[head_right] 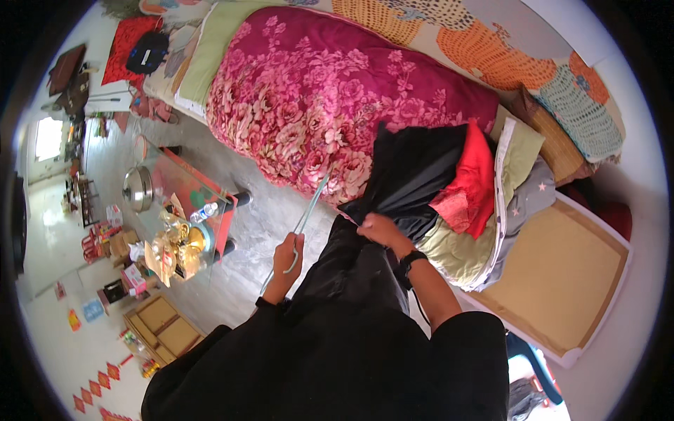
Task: The person hangs clothes on hangers and places them on a rack, then arranges pillows and a blanket on a bed and opens a closet door.
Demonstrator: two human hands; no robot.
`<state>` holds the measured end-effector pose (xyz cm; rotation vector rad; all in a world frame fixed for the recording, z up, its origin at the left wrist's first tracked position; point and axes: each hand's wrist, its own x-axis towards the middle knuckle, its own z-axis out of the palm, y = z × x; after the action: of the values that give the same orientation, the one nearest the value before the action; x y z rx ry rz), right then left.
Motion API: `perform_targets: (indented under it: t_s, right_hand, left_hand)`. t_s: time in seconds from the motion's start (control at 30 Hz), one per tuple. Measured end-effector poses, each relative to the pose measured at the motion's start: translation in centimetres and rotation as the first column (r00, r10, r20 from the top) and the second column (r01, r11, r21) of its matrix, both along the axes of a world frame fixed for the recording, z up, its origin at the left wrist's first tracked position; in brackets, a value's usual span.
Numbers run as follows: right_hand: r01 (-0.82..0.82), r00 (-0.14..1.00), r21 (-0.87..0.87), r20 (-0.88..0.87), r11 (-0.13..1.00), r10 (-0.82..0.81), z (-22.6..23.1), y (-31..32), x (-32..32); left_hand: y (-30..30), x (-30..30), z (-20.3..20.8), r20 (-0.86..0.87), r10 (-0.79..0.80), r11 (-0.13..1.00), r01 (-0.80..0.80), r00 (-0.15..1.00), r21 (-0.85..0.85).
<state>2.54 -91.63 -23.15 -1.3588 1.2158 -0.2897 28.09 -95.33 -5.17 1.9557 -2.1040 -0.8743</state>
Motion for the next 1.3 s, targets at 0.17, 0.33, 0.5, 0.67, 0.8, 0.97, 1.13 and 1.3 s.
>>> perform_targets:
  t_s: [0.17, 0.33, 0.5, 0.67, 0.8, 0.97, 1.13, 1.3]
  right_hand:
    - [-0.148, 0.985, 0.231, 0.117, 0.961, 0.124, 2.2, 3.0, 3.0]
    - [0.264, 0.949, 0.058, -0.195, 0.963, -0.249, -2.0, 0.3, -2.2]
    - [0.340, 0.685, -0.497, -0.451, 0.798, -0.573, -5.3, -5.7, -11.8]
    - [0.201, 0.580, 0.045, -0.811, 0.979, -0.082, -4.0, -8.6, -15.0]
    - [-0.186, 0.506, -0.062, -0.862, 0.981, 0.042, -6.4, -6.2, -13.5]
    - [-0.122, 0.758, -0.227, -0.650, 0.966, -0.057, -1.4, -6.1, -6.8]
    - [0.013, 0.961, -0.420, -0.247, 0.908, -0.128, 8.5, -6.5, 0.9]
    - [-0.037, 0.991, -0.580, -0.129, 0.814, -0.047, 18.9, -6.0, 5.7]
  left_hand:
    - [-3.2, -1.8, 0.3, -0.018, -0.163, 0.987, 0.163, 0.986, -0.004]
    - [-3.5, -2.4, 0.9, -0.012, -0.211, 0.971, 0.211, 0.977, 0.113]
    - [-3.1, -1.6, -0.4, -0.018, -0.165, 0.977, 0.166, 0.986, 0.136]
    - [-2.8, -0.8, -0.9, -0.036, -0.182, 0.965, 0.185, 0.983, 0.184]
    - [-3.5, -0.8, -0.2, -0.063, -0.144, 0.980, 0.151, 0.988, 0.133]
    - [-4.7, -0.8, -0.9, -0.105, -0.126, 0.984, 0.137, 0.986, 0.111]
    - [-5.8, -2.4, -0.8, -0.180, -0.084, 0.989, 0.103, 0.980, 0.102]
    - [-8.4, -4.4, -1.0, -0.319, 0.034, 0.999, -0.026, 0.947, 0.030]
